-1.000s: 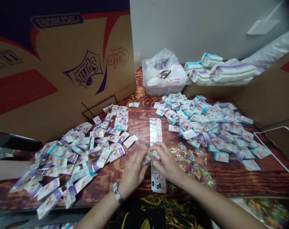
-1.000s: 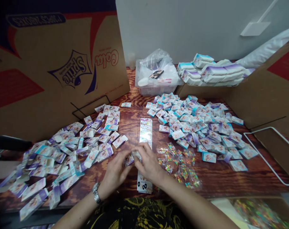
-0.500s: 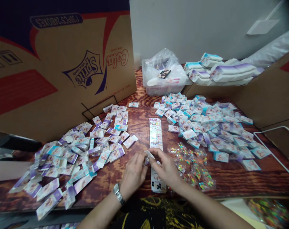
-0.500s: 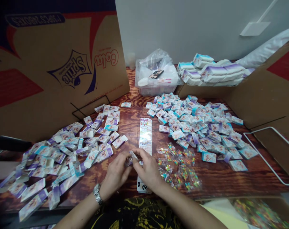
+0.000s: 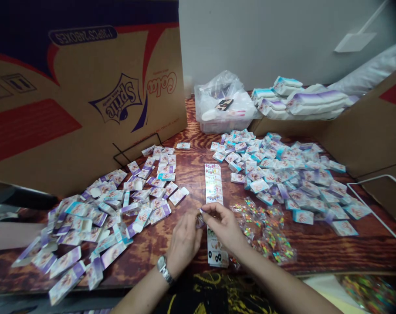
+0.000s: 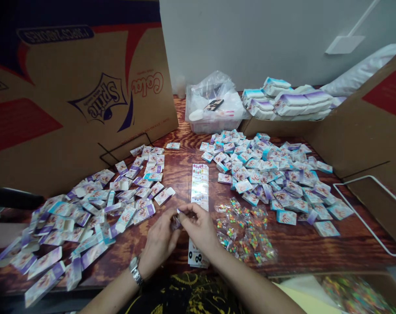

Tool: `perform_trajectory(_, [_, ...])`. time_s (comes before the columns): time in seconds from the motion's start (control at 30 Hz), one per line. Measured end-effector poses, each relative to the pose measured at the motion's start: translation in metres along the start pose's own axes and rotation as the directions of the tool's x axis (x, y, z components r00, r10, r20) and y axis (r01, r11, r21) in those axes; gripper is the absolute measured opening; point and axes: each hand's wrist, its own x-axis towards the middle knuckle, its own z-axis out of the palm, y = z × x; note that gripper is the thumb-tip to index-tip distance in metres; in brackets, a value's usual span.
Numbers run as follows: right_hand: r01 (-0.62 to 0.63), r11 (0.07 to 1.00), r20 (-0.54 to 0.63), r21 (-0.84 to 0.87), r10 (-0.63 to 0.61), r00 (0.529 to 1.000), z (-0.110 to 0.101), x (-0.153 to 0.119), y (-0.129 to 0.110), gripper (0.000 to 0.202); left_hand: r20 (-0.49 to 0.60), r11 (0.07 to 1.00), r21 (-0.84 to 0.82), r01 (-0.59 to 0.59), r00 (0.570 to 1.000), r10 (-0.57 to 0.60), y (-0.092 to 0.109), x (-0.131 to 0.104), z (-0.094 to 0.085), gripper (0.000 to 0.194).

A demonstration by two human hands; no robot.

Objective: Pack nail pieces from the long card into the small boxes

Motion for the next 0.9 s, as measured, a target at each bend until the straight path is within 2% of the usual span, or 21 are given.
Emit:
perform_trajectory(0.13, [0.042,0.993,-0.018,-0.114,-0.044,0.999,0.001,-0.001,-0.001,0.01,0.006,0.999,0.039,0.035,0.999,-0.035,0.0,-0.003,0.006,0.069])
perform_trajectory(0.23, [0.168,0.952,-0.012,-0.256,-0.177,0.984,0.0,-0.004,-0.004,0.013,0.014,0.995,0.099,-0.002,1.0,0.0,0.0,-0.003,0.008,0.07])
perform_trajectory(0.37, [0.321,0.884,0.039,-0.341,-0.328,0.944,0.002,-0.011,-0.004,0.024,0.015,0.984,0.176,-0.017,1.0,0.015,0.002,-0.002,0.009,0.07])
perform_trajectory(0.6, [0.428,0.794,0.028,-0.431,-0.463,0.886,0.007,-0.025,0.011,0.036,0.042,0.963,0.254,0.085,0.994,-0.099,0.008,0.002,0.007,0.068])
perform_trajectory(0.7, [0.409,0.814,0.031,-0.412,-0.436,0.899,0.007,-0.026,0.014,0.033,0.04,0.967,0.24,0.086,0.994,-0.098,0.01,0.003,0.005,0.067])
perform_trajectory(0.9, [0.243,0.94,-0.04,-0.238,-0.26,0.965,0.006,-0.023,0.013,0.027,0.055,0.965,0.258,0.045,0.997,-0.061,0.007,0.001,0.007,0.067])
